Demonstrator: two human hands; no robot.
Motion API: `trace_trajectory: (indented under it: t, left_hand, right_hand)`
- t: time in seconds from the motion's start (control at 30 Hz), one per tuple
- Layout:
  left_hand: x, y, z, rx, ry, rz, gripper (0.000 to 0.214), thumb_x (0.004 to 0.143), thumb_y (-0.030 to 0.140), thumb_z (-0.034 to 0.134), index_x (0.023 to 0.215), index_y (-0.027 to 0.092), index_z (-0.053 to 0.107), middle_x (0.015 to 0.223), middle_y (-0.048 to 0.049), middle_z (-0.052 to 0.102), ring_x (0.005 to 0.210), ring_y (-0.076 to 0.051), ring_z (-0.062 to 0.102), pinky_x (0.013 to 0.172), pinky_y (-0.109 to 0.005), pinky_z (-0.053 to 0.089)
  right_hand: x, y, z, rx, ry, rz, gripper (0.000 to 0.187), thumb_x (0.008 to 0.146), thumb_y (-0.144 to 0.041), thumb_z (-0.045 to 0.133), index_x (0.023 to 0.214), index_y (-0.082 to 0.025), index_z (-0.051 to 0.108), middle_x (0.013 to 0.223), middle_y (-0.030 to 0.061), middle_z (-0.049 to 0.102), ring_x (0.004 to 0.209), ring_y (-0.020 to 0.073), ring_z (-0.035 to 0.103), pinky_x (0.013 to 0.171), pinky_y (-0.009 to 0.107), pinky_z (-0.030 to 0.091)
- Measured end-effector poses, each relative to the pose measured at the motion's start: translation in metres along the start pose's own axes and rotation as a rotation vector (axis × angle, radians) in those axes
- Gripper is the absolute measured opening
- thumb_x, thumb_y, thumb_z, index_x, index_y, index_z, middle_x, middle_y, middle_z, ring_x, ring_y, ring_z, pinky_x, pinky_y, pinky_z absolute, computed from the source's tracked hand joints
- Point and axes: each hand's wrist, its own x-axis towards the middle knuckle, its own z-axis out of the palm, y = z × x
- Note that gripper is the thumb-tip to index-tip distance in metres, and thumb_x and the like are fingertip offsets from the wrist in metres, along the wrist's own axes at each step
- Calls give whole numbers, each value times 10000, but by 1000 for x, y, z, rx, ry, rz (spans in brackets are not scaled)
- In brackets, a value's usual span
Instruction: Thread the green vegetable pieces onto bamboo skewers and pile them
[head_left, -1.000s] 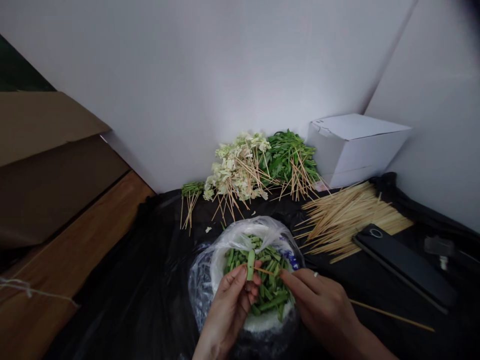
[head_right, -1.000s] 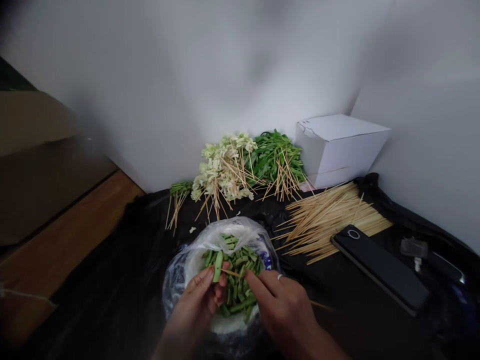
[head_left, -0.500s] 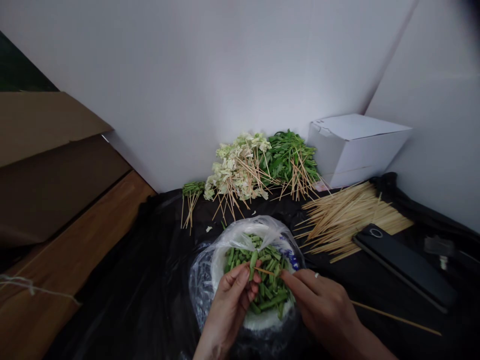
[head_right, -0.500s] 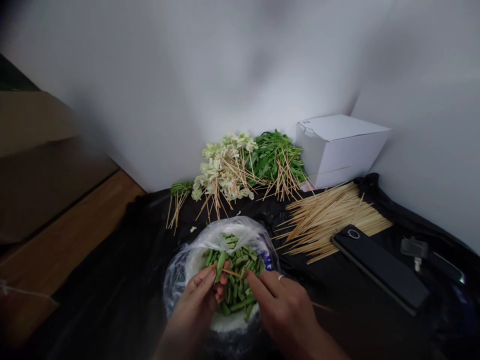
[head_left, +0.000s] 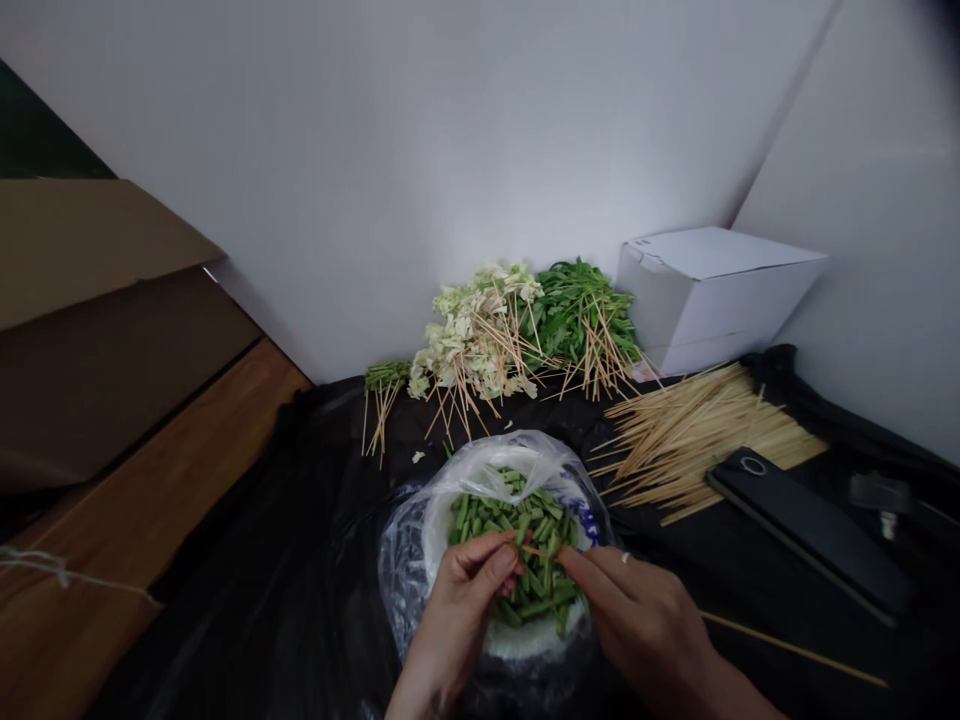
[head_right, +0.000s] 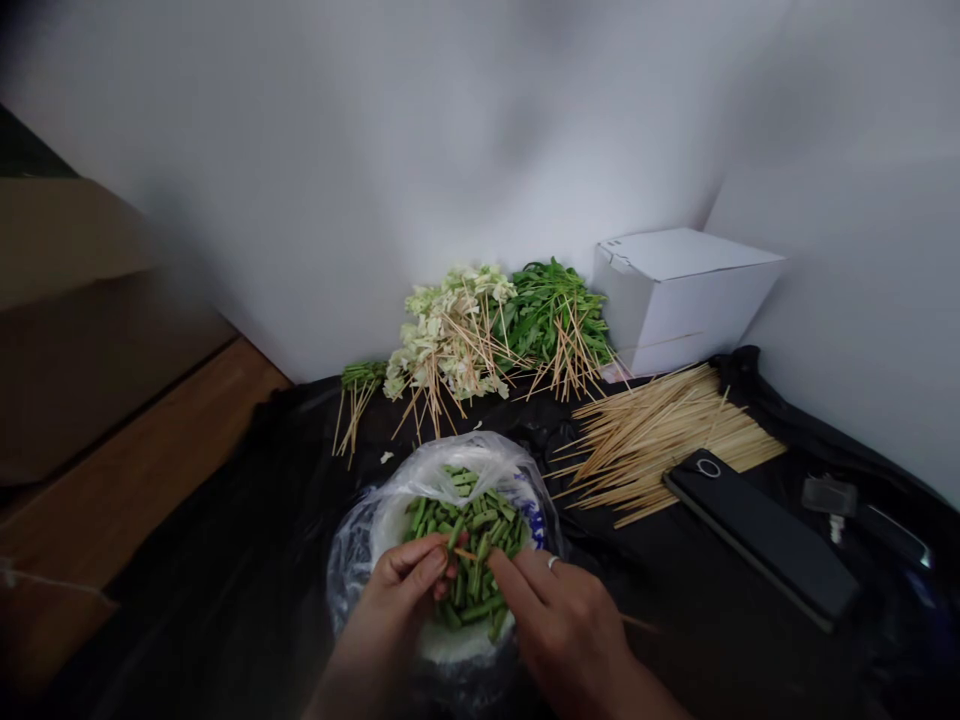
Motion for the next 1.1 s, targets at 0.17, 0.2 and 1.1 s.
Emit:
trace_trajectory:
  t: [0.17, 0.2, 1.1]
  left_hand:
    - [0, 0, 7, 137, -68, 31, 149, 750, 342, 779, 794, 202, 802, 672, -2, 638, 623, -108, 511, 603, -218, 413]
    - [0, 1, 8, 168, -80, 50, 156, 767, 345, 761, 824, 207, 804, 704, -10, 654, 648, -119, 530, 623, -226, 425]
    - [26, 12, 1, 1259, -192, 386, 579, 592, -24, 546, 1075, 232, 739, 933, -101, 731, 963, -318, 591, 866, -432, 422]
  right_hand:
    - [5, -3, 1, -23, -18, -6, 328, 906, -30, 363, 1096, -133, 609, 694, 6, 623, 541, 118, 568, 500, 238, 435]
    - [6, -2, 1, -18, -14, -2, 321, 908, -33, 366, 1090, -133, 610, 697, 9, 625, 545, 118, 567, 508, 238, 440]
    - [1, 16, -4, -11, -9, 81, 338, 891, -18, 415, 1138, -132, 615, 818, 52, 659, 757, 141, 635, 701, 257, 523]
